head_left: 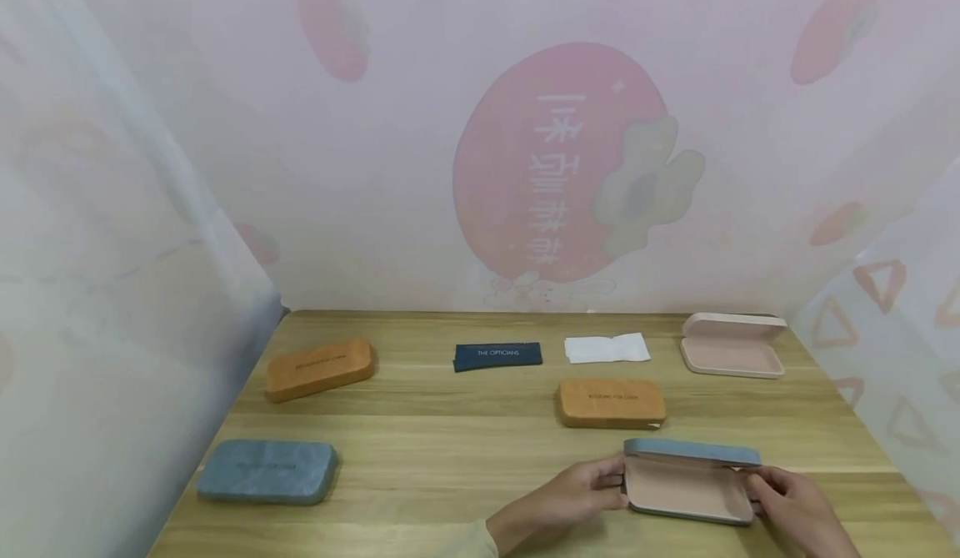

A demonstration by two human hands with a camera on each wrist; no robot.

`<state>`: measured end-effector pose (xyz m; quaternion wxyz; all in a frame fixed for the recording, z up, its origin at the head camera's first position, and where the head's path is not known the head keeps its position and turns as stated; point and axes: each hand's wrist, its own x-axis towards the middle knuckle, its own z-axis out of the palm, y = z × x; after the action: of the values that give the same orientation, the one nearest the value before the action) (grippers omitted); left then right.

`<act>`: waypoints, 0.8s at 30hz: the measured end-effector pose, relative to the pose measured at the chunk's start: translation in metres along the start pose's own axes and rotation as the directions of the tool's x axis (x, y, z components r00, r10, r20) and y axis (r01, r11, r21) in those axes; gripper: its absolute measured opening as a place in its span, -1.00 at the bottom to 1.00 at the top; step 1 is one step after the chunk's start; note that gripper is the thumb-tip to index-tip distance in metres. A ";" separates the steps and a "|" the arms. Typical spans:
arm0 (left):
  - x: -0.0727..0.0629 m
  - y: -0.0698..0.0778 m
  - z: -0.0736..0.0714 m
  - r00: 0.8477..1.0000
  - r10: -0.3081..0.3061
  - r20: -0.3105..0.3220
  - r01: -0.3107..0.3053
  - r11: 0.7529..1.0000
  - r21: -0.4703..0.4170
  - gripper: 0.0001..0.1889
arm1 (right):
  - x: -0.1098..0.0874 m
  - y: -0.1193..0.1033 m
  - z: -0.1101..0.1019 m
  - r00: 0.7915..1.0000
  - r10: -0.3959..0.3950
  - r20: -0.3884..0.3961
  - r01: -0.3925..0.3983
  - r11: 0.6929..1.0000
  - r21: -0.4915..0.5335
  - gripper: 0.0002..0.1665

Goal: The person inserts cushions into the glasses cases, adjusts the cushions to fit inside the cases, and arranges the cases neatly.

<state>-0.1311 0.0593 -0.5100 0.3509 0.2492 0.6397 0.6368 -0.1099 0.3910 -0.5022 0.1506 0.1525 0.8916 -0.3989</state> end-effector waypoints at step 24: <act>-0.042 -0.006 -0.031 0.985 -0.065 -0.161 0.046 0.992 -0.117 -0.41 | -0.006 -0.038 0.047 0.998 -0.067 0.010 0.066 0.992 0.104 -0.46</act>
<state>-0.1279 0.0074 -0.5119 0.3282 0.1579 0.6360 0.6803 -0.1129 0.3303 -0.5041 0.1350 0.1278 0.8733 -0.4504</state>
